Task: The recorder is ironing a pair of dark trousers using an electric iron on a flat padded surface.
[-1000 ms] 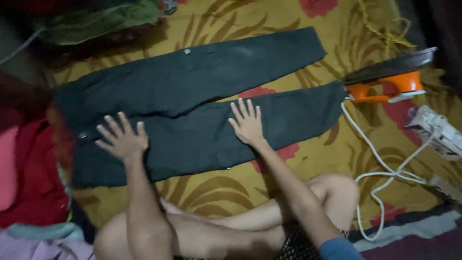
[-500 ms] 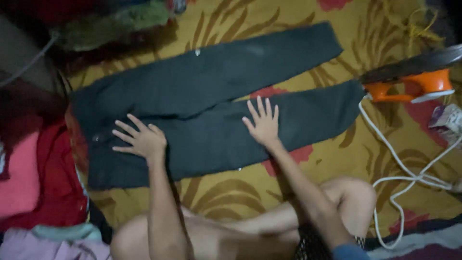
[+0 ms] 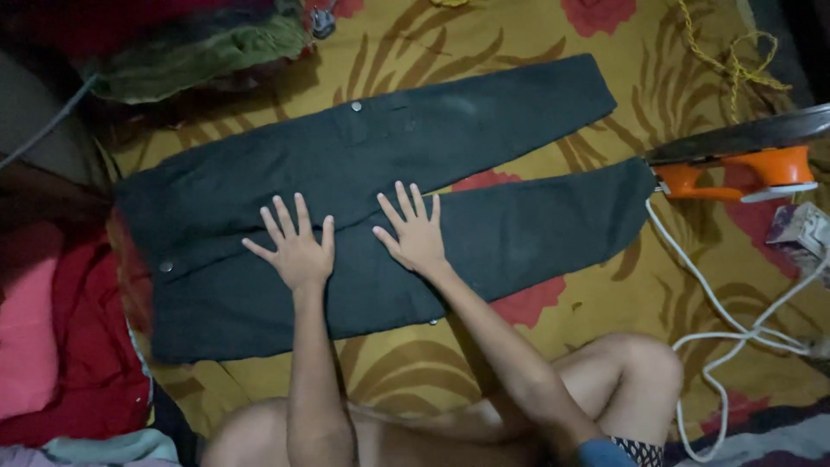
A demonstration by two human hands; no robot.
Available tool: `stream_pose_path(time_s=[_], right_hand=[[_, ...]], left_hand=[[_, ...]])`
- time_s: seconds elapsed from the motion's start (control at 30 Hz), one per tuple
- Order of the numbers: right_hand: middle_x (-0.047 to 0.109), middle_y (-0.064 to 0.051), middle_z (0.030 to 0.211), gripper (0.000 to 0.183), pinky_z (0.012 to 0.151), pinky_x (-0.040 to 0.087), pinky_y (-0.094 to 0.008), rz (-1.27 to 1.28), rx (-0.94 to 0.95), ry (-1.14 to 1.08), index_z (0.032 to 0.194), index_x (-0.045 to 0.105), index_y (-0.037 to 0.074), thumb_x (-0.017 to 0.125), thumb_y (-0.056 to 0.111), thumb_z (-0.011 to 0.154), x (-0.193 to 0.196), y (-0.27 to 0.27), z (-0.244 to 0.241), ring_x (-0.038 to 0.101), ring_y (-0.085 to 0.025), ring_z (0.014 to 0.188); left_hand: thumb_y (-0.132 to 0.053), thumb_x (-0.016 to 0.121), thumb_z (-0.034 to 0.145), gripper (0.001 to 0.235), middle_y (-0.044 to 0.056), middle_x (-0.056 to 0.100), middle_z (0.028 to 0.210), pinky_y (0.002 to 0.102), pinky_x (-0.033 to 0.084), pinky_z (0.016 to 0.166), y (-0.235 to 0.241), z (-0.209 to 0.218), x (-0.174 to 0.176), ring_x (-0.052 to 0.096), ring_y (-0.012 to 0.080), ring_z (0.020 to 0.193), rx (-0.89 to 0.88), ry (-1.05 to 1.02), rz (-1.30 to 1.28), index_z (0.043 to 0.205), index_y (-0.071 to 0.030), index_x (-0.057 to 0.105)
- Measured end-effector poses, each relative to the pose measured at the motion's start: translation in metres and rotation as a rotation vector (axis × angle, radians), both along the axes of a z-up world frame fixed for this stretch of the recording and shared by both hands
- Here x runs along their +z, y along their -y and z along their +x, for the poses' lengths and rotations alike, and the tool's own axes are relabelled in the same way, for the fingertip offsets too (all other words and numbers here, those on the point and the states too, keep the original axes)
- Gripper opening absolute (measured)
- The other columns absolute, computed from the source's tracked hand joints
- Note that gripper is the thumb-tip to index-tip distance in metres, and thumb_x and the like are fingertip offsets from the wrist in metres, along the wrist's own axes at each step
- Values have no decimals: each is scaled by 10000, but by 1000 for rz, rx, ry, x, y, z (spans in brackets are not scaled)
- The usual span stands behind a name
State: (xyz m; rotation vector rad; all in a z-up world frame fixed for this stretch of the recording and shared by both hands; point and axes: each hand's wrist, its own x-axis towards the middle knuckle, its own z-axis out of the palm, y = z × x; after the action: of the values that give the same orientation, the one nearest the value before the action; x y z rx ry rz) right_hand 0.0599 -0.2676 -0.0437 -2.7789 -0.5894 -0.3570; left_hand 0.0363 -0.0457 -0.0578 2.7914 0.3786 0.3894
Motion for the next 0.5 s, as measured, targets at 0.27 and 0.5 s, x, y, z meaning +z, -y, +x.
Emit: stream_pose_path(time_s=[0.27, 0.5], right_hand=[[304, -154, 1679, 668, 1210, 116, -694, -16, -17, 1, 1589, 429, 239, 517, 563, 1012, -5, -5, 9, 245, -379, 1554], [291, -136, 1666, 683, 1206, 104, -694, -29, -20, -61, 1577, 418, 256, 515, 588, 988, -3, -4, 11, 229, -362, 1552]], left_hand=[[-615, 391, 1027, 713, 158, 302, 1677, 789, -36, 1141, -3, 5, -2, 179, 379, 1550, 5, 52, 0, 1606, -200, 428], [-613, 383, 1056, 697, 170, 315, 1690, 785, -23, 1154, -1, 7, -1, 190, 390, 1582, 31, 42, 87, 1606, -189, 440]])
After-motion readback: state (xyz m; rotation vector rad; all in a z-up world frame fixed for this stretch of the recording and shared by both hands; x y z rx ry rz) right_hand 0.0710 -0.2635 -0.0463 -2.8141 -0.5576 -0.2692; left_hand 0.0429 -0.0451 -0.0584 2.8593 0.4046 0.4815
